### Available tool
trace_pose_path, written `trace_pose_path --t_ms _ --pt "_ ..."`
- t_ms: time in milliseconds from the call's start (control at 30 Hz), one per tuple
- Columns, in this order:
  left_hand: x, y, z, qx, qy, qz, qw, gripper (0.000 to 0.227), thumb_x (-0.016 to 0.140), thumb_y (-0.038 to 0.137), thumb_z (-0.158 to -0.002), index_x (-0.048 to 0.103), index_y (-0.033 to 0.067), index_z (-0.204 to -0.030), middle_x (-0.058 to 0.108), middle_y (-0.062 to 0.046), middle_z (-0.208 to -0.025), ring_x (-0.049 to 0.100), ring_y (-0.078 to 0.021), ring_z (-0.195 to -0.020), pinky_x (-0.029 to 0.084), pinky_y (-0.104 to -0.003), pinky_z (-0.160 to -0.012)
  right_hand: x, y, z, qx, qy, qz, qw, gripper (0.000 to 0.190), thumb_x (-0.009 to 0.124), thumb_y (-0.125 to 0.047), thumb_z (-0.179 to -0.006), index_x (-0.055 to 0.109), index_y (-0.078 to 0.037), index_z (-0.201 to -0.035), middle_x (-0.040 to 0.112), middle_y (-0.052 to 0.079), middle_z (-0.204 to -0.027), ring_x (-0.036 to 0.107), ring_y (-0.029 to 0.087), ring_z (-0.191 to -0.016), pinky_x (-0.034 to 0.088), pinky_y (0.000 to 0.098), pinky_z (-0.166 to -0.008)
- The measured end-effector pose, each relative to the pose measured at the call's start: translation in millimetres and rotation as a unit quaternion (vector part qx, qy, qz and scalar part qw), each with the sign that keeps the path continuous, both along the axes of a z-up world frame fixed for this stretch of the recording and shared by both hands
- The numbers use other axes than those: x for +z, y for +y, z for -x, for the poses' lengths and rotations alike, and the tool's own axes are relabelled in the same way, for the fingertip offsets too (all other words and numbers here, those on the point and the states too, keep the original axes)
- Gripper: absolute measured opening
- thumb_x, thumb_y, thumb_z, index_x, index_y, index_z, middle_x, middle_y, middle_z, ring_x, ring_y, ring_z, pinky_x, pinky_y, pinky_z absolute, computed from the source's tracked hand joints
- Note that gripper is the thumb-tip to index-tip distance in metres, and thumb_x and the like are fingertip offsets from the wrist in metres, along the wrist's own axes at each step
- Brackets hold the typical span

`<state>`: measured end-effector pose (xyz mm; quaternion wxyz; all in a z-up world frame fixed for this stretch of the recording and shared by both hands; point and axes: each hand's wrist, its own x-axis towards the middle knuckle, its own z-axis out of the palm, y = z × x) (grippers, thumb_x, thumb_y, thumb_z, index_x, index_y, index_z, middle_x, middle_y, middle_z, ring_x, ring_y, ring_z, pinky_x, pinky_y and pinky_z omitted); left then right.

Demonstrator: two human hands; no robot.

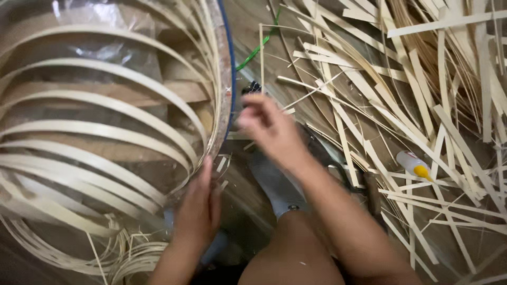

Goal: The person weaves bamboo strips into a circular frame to form a lampshade, using a knife to trim and wedge the strips into place.

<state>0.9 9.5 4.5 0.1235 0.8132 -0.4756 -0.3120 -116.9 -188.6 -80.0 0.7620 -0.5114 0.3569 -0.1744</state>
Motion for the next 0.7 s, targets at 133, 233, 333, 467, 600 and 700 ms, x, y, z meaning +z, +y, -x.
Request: trace_pose_path --t_ms 133,233,333,467,600,700 --pt "3 16 2 0.018 -0.041 0.005 0.999 0.065 0.058 0.010 -0.098 0.032 0.0077 -0.158 0.067 -0.021 -0.114 0.066 -0.0377 -0.099 0.054 -0.045 -0.086 -31 37 -22 -0.057 -0.168 -0.147 0.973 0.029 0.066 -0.014 -0.108 0.058 -0.001 -0.132 0.068 0.007 -0.118 0.065 0.013 -0.110 0.056 0.0299 -0.100" --pt "-5 9 -1 -0.021 -0.071 0.020 0.997 0.067 0.058 0.009 -0.099 0.029 0.0056 -0.160 0.065 -0.021 -0.116 0.063 -0.0397 -0.102 0.053 -0.047 -0.086 -37 31 -29 -0.094 -0.164 -0.161 0.969 0.031 0.067 -0.014 -0.103 0.058 -0.003 -0.131 0.067 0.006 -0.117 0.064 0.012 -0.109 0.055 0.0296 -0.099" --pt "-9 0 3 -0.015 -0.056 -0.016 0.998 0.071 0.059 0.010 -0.100 0.025 0.0027 -0.162 0.061 -0.023 -0.117 0.061 -0.0401 -0.101 0.053 -0.047 -0.084 -24 8 -28 -0.110 -0.107 -0.120 0.981 0.032 0.067 -0.014 -0.106 0.059 -0.002 -0.134 0.066 0.005 -0.111 0.063 0.012 -0.103 0.054 0.0272 -0.095" --pt "-8 -21 9 0.000 -0.067 -0.002 0.998 0.070 0.059 0.012 -0.101 0.025 0.0038 -0.161 0.058 -0.022 -0.117 0.062 -0.0390 -0.099 0.055 -0.046 -0.081 26 -24 -22 -0.063 0.051 0.095 0.992 0.024 0.068 -0.018 -0.102 0.061 -0.007 -0.122 0.071 0.003 -0.105 0.070 0.011 -0.090 0.061 0.0241 -0.079" --pt "-5 -27 7 -0.023 -0.079 0.035 0.996 0.068 0.058 0.010 -0.100 0.027 0.0027 -0.160 0.058 -0.025 -0.126 0.064 -0.0415 -0.105 0.055 -0.044 -0.081 49 -7 -25 -0.009 0.017 0.147 0.989 0.011 0.072 -0.016 -0.099 0.065 -0.007 -0.100 0.070 0.005 -0.090 0.068 0.014 -0.076 0.056 0.0274 -0.069" --pt "-4 -24 5 -0.018 -0.080 -0.011 0.997 0.064 0.058 0.009 -0.100 0.032 0.0045 -0.158 0.059 -0.023 -0.122 0.064 -0.0421 -0.103 0.055 -0.045 -0.080 41 5 -26 -0.004 0.005 0.156 0.988 0.014 0.074 -0.016 -0.096 0.065 -0.006 -0.098 0.069 0.005 -0.089 0.069 0.013 -0.075 0.056 0.0267 -0.067"
